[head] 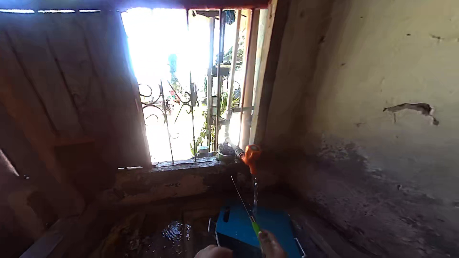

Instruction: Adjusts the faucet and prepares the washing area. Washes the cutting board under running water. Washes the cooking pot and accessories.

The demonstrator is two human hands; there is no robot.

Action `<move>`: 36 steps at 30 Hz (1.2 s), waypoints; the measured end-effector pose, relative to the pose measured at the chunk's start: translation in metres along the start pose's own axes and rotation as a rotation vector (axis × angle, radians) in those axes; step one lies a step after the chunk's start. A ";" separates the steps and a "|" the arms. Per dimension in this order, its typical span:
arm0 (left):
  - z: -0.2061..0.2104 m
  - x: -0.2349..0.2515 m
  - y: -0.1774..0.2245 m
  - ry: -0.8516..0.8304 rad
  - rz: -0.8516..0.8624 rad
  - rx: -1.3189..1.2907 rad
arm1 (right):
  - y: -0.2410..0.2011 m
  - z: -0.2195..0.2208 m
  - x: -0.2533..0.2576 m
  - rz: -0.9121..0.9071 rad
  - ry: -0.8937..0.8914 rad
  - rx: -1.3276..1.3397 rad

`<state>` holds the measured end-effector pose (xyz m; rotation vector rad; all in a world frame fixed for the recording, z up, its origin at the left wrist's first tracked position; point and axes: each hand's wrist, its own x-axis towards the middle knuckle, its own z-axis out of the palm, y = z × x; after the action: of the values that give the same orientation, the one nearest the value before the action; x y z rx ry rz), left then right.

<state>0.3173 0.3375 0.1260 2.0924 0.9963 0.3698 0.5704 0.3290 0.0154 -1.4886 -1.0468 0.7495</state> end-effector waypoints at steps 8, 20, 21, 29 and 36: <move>0.061 0.197 0.068 0.096 -0.392 -0.189 | 0.002 -0.018 0.010 -0.063 0.026 0.059; -0.007 0.248 0.101 0.313 -0.420 -0.033 | -0.006 -0.054 0.028 0.407 -0.008 -0.470; -0.009 0.246 0.097 0.383 -0.410 -0.085 | -0.005 -0.056 0.028 0.415 0.025 -0.436; 0.052 0.204 -0.027 0.228 -0.672 0.252 | 0.006 -0.057 0.031 0.346 0.222 -0.425; 0.052 0.189 -0.035 0.251 -0.714 0.252 | 0.014 -0.059 0.035 0.405 0.111 -0.458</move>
<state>0.4500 0.4670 0.0540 1.7655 1.9293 0.1396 0.6395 0.3361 0.0153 -2.1540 -0.8758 0.7218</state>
